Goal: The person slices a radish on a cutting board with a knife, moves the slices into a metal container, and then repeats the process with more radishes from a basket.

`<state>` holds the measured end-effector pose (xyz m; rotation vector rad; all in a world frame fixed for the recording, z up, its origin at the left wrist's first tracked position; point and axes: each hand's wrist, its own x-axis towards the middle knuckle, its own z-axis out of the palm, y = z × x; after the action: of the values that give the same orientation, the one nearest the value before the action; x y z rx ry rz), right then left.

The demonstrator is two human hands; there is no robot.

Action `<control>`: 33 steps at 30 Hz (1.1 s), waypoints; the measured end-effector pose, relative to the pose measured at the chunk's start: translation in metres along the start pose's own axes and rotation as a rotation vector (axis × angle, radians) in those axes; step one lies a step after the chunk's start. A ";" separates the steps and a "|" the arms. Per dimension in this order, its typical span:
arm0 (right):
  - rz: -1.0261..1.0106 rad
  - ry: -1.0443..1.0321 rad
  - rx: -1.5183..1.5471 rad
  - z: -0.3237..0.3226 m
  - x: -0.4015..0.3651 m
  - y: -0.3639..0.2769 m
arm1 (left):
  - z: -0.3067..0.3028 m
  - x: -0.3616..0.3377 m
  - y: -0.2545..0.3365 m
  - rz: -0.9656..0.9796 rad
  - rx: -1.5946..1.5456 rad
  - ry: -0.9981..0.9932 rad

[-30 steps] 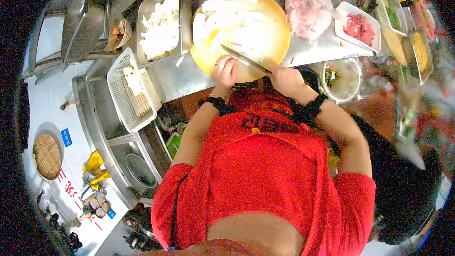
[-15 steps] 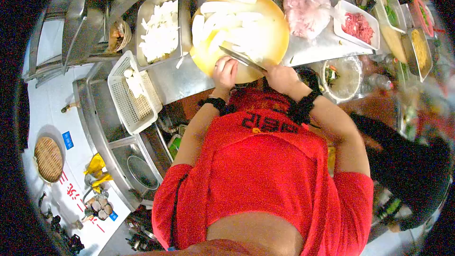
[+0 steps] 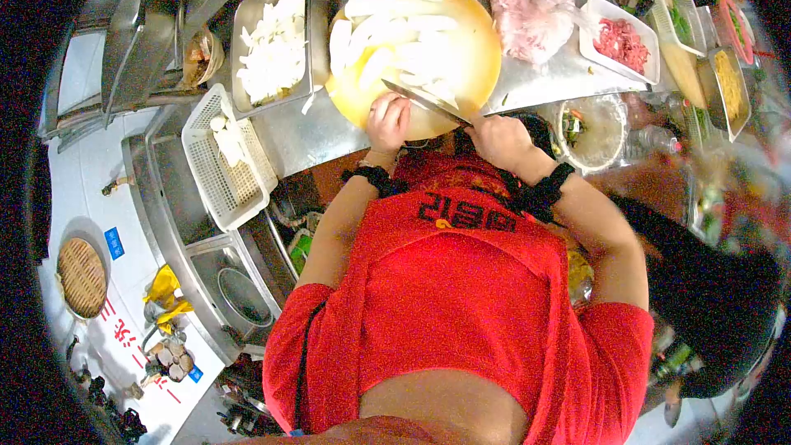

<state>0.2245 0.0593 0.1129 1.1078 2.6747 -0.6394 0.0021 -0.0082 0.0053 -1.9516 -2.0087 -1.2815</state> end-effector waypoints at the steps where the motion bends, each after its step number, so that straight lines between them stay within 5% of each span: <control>1: 0.000 -0.002 0.000 0.000 0.000 0.000 | 0.000 0.000 0.000 -0.002 0.000 0.000; 19: 0.054 -0.071 0.025 0.033 0.042 -0.011 | -0.004 0.003 0.002 0.054 0.005 0.014; 24: 0.054 0.041 0.104 0.018 0.026 0.011 | -0.004 0.006 -0.011 -0.110 -0.039 -0.048; 25: 0.036 0.018 0.081 0.008 0.021 0.015 | -0.006 0.014 -0.017 -0.104 0.017 0.090; 29: -0.084 -0.003 -0.004 0.013 0.008 0.036 | -0.031 0.078 -0.040 -0.152 -0.019 0.109; 31: -0.132 -0.043 -0.058 0.010 0.006 0.034 | -0.035 0.106 -0.046 0.106 -0.032 -0.367; 32: -0.150 -0.067 -0.035 0.004 0.002 0.027 | -0.034 0.114 -0.042 0.110 -0.032 -0.364; 33: -0.167 -0.092 -0.012 0.001 -0.001 0.020 | -0.031 0.120 -0.034 0.210 0.052 -0.560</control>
<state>0.2395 0.0709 0.1064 0.8364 2.7062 -0.6835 -0.0657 0.0745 0.0764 -2.6249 -1.9242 -0.6757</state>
